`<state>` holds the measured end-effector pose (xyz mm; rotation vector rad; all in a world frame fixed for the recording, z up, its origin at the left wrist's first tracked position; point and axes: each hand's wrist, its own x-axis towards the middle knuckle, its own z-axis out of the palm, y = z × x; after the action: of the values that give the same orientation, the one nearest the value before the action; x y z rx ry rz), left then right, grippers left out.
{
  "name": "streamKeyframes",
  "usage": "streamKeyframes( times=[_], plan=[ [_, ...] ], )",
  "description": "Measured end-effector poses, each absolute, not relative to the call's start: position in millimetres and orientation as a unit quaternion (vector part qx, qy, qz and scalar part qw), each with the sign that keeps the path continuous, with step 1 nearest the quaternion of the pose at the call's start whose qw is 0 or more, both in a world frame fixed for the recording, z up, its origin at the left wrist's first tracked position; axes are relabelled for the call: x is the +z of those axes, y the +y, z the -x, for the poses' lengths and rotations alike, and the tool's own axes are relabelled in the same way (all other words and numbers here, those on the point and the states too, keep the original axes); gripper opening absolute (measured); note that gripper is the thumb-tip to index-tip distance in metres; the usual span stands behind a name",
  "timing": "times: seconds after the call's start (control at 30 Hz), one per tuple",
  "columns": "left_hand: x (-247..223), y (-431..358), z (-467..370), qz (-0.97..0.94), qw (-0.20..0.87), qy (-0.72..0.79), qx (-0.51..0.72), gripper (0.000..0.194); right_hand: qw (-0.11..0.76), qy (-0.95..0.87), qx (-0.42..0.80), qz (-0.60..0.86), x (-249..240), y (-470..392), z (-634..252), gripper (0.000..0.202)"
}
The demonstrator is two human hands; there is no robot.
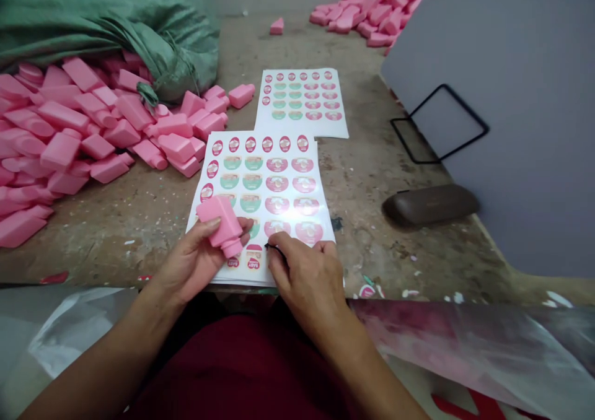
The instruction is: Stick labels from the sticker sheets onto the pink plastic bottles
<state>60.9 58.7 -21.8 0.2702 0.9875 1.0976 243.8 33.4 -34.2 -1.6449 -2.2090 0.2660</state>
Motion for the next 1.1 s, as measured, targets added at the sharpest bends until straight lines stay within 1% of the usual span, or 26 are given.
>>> streamKeyframes(
  times=[0.13, 0.37, 0.57, 0.7, 0.97, 1.1],
  plan=[
    [-20, 58, -63, -0.102, 0.731, 0.449, 0.503, 0.05, 0.182, -0.791, 0.071, 0.58, -33, 36, -242, 0.015],
    [-22, 58, -64, -0.091, 0.729, 0.457, 0.502, 0.036, 0.14, -0.79, 0.094, 0.589, -30, 39, -242, 0.016],
    [-23, 57, -63, -0.108, 0.734, 0.454, 0.493, 0.037, 0.098, -0.774, 0.111, 0.615, -26, 42, -241, 0.017],
    [-26, 56, -62, -0.133, 0.736, 0.45, 0.488, 0.039, 0.099, -0.766, 0.151, 0.617, -26, 45, -242, 0.016],
    [-26, 56, -62, -0.135, 0.735, 0.449, 0.49, 0.026, 0.102, -0.739, 0.225, 0.627, -26, 49, -244, 0.017],
    [-26, 56, -63, -0.139, 0.733, 0.449, 0.491, 0.03, 0.101, -0.746, 0.214, 0.623, -24, 48, -242, 0.016]
  ],
)
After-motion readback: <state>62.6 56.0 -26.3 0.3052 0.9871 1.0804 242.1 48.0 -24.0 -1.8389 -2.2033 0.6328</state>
